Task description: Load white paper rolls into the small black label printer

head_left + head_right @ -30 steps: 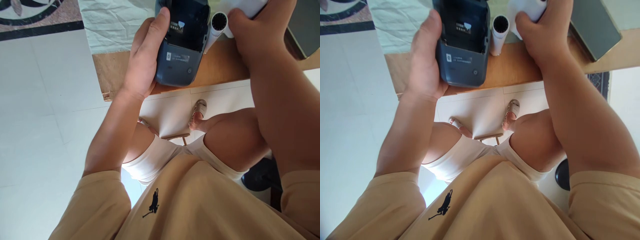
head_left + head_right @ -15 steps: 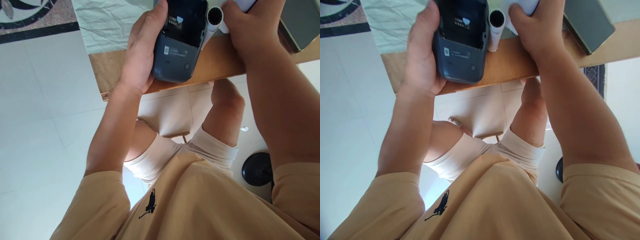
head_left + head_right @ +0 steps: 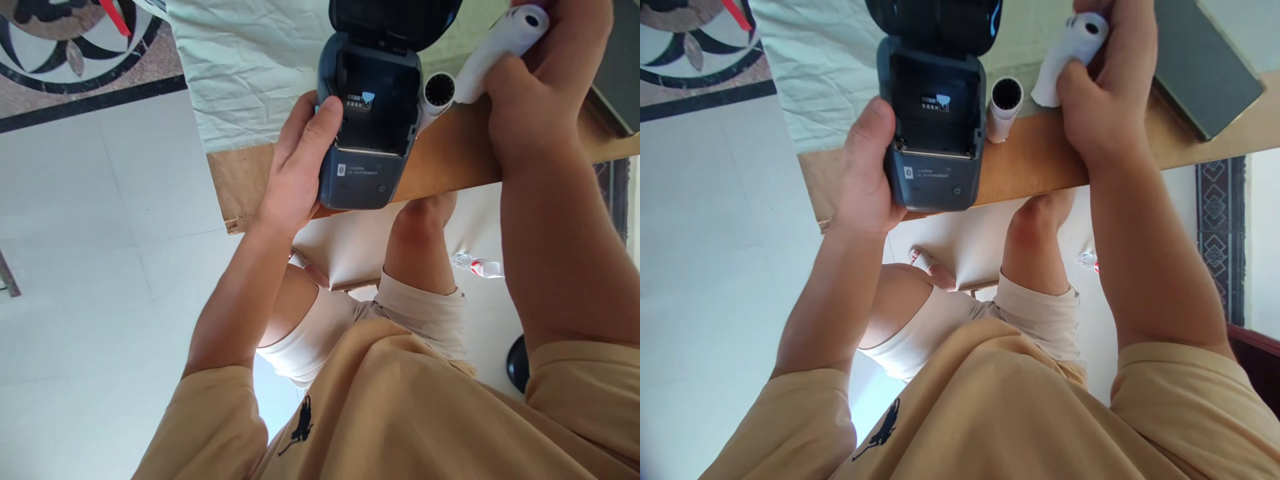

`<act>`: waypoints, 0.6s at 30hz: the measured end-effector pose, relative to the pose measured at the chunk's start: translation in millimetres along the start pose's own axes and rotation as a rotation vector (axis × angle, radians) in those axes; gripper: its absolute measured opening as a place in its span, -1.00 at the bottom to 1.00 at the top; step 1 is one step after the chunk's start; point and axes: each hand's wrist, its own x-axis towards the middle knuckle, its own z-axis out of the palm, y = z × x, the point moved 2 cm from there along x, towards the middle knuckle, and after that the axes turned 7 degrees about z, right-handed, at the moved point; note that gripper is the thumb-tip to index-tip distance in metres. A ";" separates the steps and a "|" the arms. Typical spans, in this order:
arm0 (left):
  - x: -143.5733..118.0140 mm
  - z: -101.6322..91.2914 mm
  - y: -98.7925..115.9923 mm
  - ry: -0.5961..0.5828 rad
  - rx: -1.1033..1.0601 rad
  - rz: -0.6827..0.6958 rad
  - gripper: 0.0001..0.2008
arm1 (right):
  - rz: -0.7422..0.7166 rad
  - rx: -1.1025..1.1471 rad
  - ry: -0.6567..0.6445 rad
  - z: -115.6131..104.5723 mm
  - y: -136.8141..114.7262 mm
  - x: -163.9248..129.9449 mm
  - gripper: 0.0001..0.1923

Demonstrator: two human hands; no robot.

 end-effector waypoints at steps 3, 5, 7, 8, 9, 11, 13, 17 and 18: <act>-0.6 0.4 0.6 0.018 0.014 -0.005 -0.80 | -0.002 -0.098 -0.048 2.2 -8.8 -3.0 -0.60; 0.1 -0.1 1.2 0.038 0.008 0.055 -0.81 | -0.007 -0.147 -0.048 3.7 -12.2 -4.7 -0.66; 0.8 -0.5 1.5 0.040 0.003 0.112 -0.83 | -0.002 -0.162 -0.021 4.5 -13.7 -5.5 -0.67; 1.0 -0.5 1.7 0.035 -0.001 0.127 -0.84 | 0.002 -0.159 -0.006 4.5 -14.0 -5.8 -0.65; 1.1 -0.6 2.1 0.028 -0.008 0.138 -0.85 | 0.005 -0.154 0.003 4.5 -14.1 -6.1 -0.61; 0.8 -0.5 3.5 0.011 -0.019 0.132 -0.86 | 0.010 -0.138 0.003 4.4 -13.2 -6.8 -0.51; 0.2 -0.4 5.8 -0.004 -0.016 0.114 -0.88 | -0.007 -0.092 0.020 3.8 -9.9 -7.4 -0.43; -0.2 -1.1 10.3 -0.006 0.019 0.094 -0.88 | -0.032 0.006 0.152 -0.3 6.2 -5.9 -0.50; -0.2 -1.1 10.7 -0.013 0.020 0.091 -0.88 | -0.029 0.037 0.179 -1.6 10.8 -4.8 -0.55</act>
